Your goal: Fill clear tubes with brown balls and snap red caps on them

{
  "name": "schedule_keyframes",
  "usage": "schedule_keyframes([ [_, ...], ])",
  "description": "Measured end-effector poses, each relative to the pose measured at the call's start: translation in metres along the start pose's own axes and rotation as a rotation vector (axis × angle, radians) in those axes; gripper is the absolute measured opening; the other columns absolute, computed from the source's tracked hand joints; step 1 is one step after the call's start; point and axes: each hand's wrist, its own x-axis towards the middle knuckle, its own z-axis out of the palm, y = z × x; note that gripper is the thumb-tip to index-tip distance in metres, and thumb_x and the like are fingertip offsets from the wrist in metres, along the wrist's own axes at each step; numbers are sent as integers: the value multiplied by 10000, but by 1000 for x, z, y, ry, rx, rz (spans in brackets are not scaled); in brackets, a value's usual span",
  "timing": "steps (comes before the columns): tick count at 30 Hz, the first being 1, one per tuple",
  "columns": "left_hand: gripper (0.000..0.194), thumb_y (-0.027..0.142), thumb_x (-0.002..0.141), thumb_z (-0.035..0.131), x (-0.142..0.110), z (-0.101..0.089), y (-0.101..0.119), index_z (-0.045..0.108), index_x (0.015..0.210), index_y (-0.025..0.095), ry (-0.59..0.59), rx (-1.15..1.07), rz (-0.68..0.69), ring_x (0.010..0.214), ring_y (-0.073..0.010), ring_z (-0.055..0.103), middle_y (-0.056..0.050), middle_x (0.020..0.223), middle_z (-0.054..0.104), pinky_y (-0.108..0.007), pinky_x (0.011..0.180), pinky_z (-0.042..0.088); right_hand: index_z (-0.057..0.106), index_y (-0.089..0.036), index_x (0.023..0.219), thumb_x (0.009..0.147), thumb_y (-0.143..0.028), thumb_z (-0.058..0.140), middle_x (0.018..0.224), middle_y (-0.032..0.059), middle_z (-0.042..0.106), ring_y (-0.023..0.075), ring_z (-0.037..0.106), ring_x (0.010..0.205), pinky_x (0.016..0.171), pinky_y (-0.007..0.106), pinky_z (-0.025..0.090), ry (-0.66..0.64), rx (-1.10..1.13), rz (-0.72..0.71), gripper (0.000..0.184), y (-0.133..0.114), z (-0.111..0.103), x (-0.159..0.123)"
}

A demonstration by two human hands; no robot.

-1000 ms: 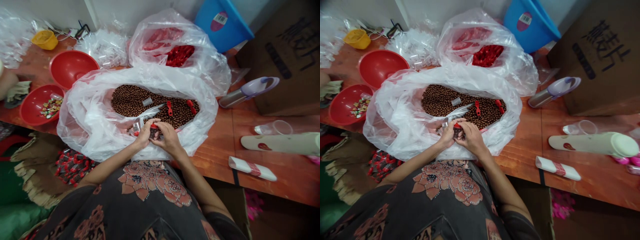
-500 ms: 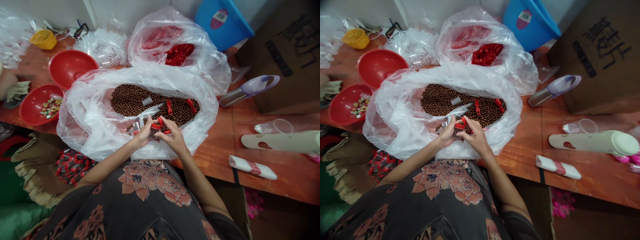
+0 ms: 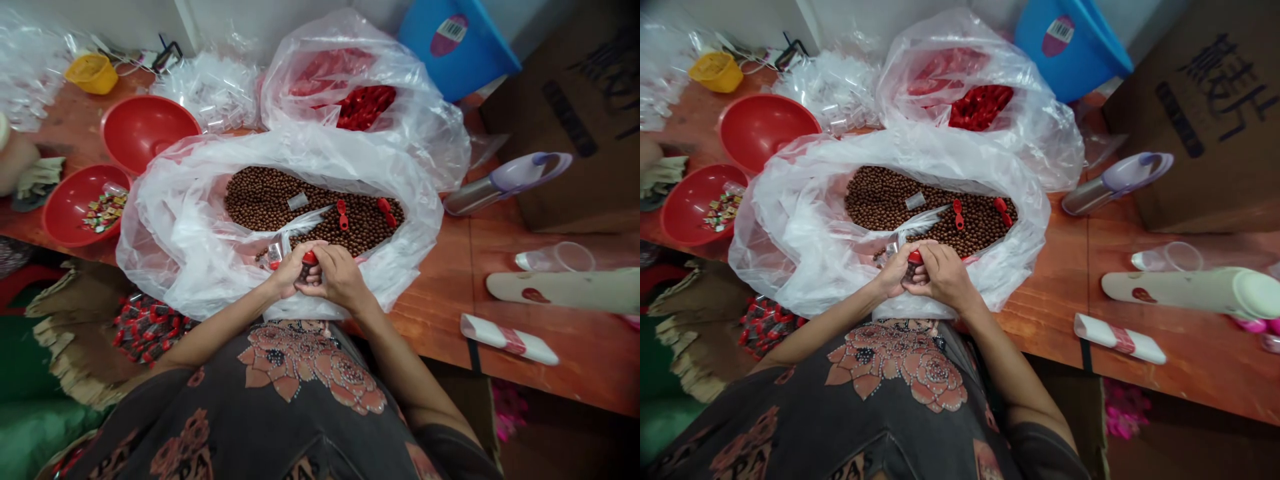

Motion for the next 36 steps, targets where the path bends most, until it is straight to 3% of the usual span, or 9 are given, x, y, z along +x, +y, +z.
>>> schedule_keyframes([
  [3,457,526,921,395,-9,-3,7,587,1164,190,31,193,20,432,-105,407,59,539,421,-225,466,406,500,-97,1302,816,-552,641,1097,200,654,331,598,1034,861,488,510,4,44,1,680,-2,3,0],
  [7,359,479,921,507,-10,-21,52,660,988,161,63,786,183,746,-177,594,-47,779,628,-309,746,493,516,-103,1300,803,-604,652,1176,205,628,330,571,1095,916,484,494,-73,83,109,719,-12,10,4],
  [11,238,336,884,599,29,-45,101,707,1015,170,282,1231,407,926,-221,598,-71,922,663,-326,917,438,584,-159,1269,796,-650,641,1218,178,617,335,552,1105,940,502,476,-310,91,179,684,-27,17,14],
  [14,277,236,861,610,73,-55,113,716,1108,166,345,1466,526,1032,-254,599,-109,1051,681,-349,998,402,569,-167,1317,817,-650,622,1239,179,612,335,548,1114,935,505,482,-382,109,146,698,-32,18,21],
  [17,307,188,808,665,102,-63,112,731,1106,156,306,1500,508,1077,-278,601,-131,1084,705,-362,1020,391,581,-195,1316,880,-572,592,1236,163,611,311,563,1104,927,483,499,-305,110,197,576,-20,12,20],
  [20,298,190,763,701,102,-77,117,757,1054,164,271,1457,457,1012,-264,624,-110,1057,729,-348,949,439,628,-200,1257,952,-433,532,1175,148,622,284,585,1077,937,466,507,-157,104,312,396,11,-3,11],
  [26,251,185,659,736,93,-101,141,781,899,127,252,1180,98,589,-163,584,-62,741,721,-288,582,458,665,-167,1190,964,-247,422,1025,131,629,267,630,950,898,456,526,-74,-2,567,341,77,-34,-1],
  [31,162,145,552,787,133,-84,125,754,711,135,301,1099,157,585,-140,552,-23,625,675,-259,578,416,661,-154,1152,939,-295,484,1051,153,641,291,648,920,857,463,530,-147,-121,685,310,93,-31,15],
  [36,211,187,584,770,168,-61,98,743,782,122,253,986,207,603,-145,574,-13,683,692,-267,606,454,605,-160,1201,912,-420,575,1063,149,648,310,656,947,857,473,530,-135,-112,674,389,94,-13,23],
])
